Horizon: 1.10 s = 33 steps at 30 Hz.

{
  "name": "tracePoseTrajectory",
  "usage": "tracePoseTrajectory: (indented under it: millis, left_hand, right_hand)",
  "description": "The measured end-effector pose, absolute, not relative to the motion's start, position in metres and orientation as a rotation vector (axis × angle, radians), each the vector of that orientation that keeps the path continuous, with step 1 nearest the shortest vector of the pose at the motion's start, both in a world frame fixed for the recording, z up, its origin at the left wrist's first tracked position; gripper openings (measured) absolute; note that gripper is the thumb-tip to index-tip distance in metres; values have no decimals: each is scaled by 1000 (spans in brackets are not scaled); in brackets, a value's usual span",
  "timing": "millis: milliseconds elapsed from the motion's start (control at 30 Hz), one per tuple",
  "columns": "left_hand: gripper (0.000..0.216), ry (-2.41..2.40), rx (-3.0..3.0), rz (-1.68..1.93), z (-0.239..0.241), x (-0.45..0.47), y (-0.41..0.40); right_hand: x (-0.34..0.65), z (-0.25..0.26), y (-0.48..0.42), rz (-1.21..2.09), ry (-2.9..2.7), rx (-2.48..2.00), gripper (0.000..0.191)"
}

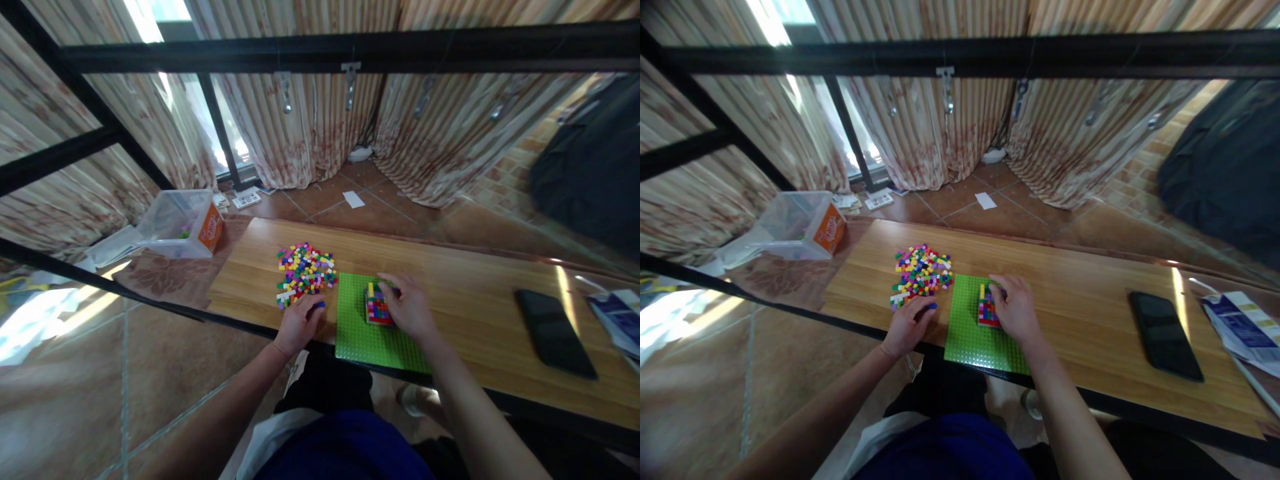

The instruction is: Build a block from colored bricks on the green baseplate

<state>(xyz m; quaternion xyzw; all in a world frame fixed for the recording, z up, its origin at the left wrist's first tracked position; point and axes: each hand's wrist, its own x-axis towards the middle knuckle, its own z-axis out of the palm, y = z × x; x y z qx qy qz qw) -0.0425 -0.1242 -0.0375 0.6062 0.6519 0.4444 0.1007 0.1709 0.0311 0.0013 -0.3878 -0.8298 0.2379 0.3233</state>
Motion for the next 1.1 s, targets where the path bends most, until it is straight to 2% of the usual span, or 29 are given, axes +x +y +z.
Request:
tracePoseTrajectory:
  millis: [67, 167, 367, 567, 867, 1100]
  left_hand:
    - [23, 1927, 1761, 1305, -39, -42, -125]
    - [29, 1909, 1688, 1305, -40, -41, -127]
    - [40, 1844, 1620, 1308, -38, -41, -131]
    - [41, 1837, 1622, 1338, -40, -40, -131]
    - [29, 1868, 1558, 1347, -42, -40, -129]
    - [34, 1798, 1597, 1317, -37, -43, -131]
  right_hand:
    - [163, 12, 15, 512, -2154, -973, 29]
    - [142, 22, -16, 558, -2240, -846, 26]
    - [101, -1, -56, 704, -2443, -939, 26]
    - [94, -18, -55, 776, -2448, -936, 25]
    - [91, -23, -62, 747, -2392, -1009, 30]
    - [99, -10, -59, 992, -2229, -890, 22]
